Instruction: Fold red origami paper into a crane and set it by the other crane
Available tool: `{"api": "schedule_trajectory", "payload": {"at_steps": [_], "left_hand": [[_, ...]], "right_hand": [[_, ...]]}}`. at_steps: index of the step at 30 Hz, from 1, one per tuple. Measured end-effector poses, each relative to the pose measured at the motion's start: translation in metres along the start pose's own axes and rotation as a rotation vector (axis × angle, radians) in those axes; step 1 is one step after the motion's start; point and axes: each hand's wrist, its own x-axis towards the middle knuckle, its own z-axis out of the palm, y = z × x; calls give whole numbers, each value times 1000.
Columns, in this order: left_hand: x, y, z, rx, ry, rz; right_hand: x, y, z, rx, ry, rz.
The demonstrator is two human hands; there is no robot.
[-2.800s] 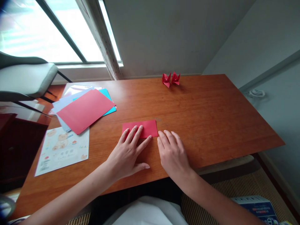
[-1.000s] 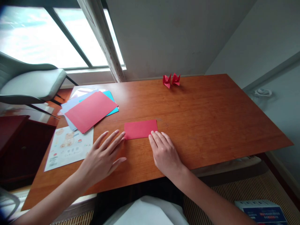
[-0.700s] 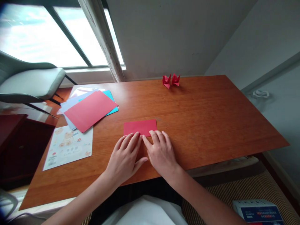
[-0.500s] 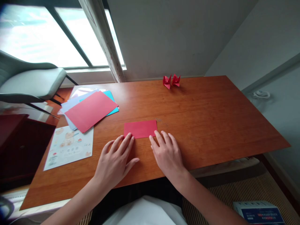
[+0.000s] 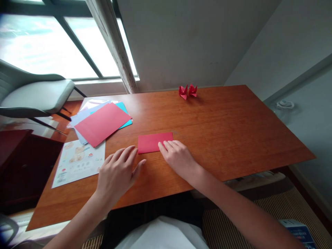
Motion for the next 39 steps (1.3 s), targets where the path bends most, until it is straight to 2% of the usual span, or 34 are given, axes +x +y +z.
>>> {"api": "schedule_trajectory", "payload": {"at_steps": [2, 7, 12, 17, 21, 25, 28, 31, 33, 35, 37, 39], "left_hand": [[12, 5, 0, -24, -6, 32], [33, 16, 10, -31, -117, 213], [46, 14, 17, -9, -136, 250], [56, 5, 18, 3, -137, 331], [62, -1, 20, -49, -68, 323], [65, -9, 26, -265, 61, 275], [65, -17, 30, -521, 111, 223], [66, -27, 29, -859, 98, 128], [67, -33, 27, -1061, 45, 22], [67, -36, 24, -1241, -57, -85], [67, -37, 22, -1400, -187, -145], [67, -34, 20, -1510, -297, -156]], "right_hand": [[7, 0, 0, -49, -30, -30], [15, 3, 1, -51, -36, -51], [18, 12, 0, 38, 8, -10], [17, 10, -2, 220, 133, 56], [20, 9, -1, 324, 238, 124], [24, 12, -1, 432, 289, 155], [28, 14, -5, 584, 322, 203], [32, 15, -6, 869, 344, 364], [36, 16, -4, 1113, 360, 540], [40, 15, 1, 1315, 361, 679], [44, 13, 4, 1414, 365, 739], [47, 10, 5, 1423, 377, 746]]}}
